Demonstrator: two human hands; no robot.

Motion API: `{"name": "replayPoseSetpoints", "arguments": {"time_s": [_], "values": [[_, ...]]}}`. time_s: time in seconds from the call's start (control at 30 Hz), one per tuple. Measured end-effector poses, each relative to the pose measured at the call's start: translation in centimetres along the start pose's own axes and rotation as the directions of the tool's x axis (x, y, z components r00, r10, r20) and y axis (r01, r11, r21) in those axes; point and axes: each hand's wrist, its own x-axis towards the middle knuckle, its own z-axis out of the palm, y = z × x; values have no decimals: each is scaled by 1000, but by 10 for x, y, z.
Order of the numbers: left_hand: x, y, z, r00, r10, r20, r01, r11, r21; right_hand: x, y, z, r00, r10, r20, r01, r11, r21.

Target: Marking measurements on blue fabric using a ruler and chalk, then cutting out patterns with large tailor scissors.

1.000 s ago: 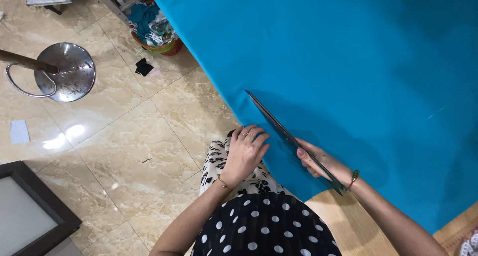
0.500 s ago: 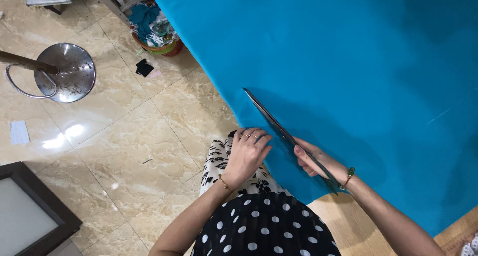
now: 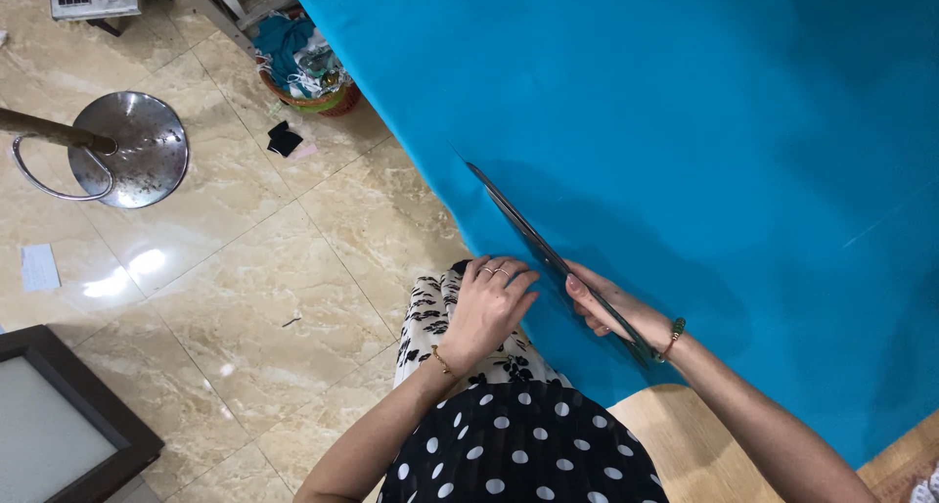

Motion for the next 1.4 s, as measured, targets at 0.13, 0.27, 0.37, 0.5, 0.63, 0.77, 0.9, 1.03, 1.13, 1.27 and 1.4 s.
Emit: {"name": "replayPoseSetpoints", "arguments": {"time_s": [0.13,0.27,0.37,0.5,0.63,0.77,0.9,1.03,1.13,1.27,1.4], "values": [[0,-3,0,1000,6,-4,-6,1000,-5,-4,-6,2,1000,1,19,-2,999,52],[-1,-11,2,999,28,-27,-29,999,-40,-5,-11,2,999,33,37,-37,991,130],[3,-18,-1,999,9,-52,-12,998,-55,2,-14,1,999,36,5,-36,998,59],[10,-35,-4,989,-77,-129,76,997,-10,13,-20,3,999,48,-18,-48,999,-9],[13,-46,-13,976,-133,-174,139,990,24,20,-22,3,1000,12,-6,-12,1000,5],[13,-55,-13,965,-189,-180,200,979,45,29,-12,0,999,24,31,-27,995,95],[15,-59,-16,963,-219,-157,229,972,48,25,-23,5,999,32,34,-35,994,99],[18,-64,-19,967,-198,-159,209,976,57,25,-25,4,999,42,22,-43,995,90],[20,-69,-17,974,-158,-160,173,981,87,31,-22,1,999,49,-10,-48,997,60],[22,-79,-11,977,-120,-174,146,979,145,44,-24,0,999,44,-4,-44,998,53],[26,-84,-13,981,-93,-169,121,978,167,41,-43,7,999,46,-14,-45,998,32]]}}
